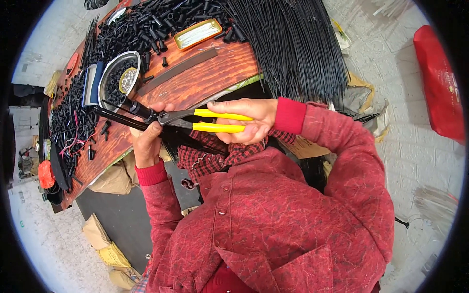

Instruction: The recorder is trimming and sorting black wire bundles at a manufacturing workbench using wire cutters.

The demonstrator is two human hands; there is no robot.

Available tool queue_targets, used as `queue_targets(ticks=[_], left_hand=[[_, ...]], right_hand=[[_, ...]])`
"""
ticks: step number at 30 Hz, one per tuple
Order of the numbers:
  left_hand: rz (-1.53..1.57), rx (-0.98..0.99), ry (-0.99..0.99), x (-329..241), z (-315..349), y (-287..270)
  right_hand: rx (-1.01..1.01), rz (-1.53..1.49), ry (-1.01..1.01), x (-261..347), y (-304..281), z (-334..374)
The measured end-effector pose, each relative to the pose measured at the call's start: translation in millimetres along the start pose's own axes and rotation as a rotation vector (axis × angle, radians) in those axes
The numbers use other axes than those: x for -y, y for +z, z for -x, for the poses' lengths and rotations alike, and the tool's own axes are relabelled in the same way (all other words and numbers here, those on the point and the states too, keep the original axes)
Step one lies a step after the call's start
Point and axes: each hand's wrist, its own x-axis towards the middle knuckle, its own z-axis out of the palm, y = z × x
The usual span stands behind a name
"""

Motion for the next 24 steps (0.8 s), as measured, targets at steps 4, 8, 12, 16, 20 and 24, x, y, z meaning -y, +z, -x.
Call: queue_targets(ticks=[4, 8, 12, 16, 20, 24], left_hand=[[0.038, -0.002, -0.001, 2.0, -2.6, -2.1], [0.052, -0.031, 0.009, 5.5, -2.5, -6.7], [0.058, -0.059, 0.040, 6.0, -3.6, -4.8], [0.060, -0.118, 0.090, 5.2, -0.8, -0.9], [0.031, -0.101, 0.035, 4.0, -2.9, -3.8], [0.002, -0.128, 0.078, 4.0, -4.0, 0.1]], right_hand=[[0.105, -0.003, -0.048, -5.2, -10.9, -8.7], [0.192, -0.027, -0.058, -5.5, -16.3, -18.5], [0.144, 0.050, -0.093, 1.2, -16.2, -13.6], [-0.128, 0.602, -0.329, 22.5, 10.8, 5.7], [-0.453, 1.027, -0.621, 29.3, 16.9, 9.6], [-0.721, 1.719, -0.839, 35.9, 41.2, 20.2]])
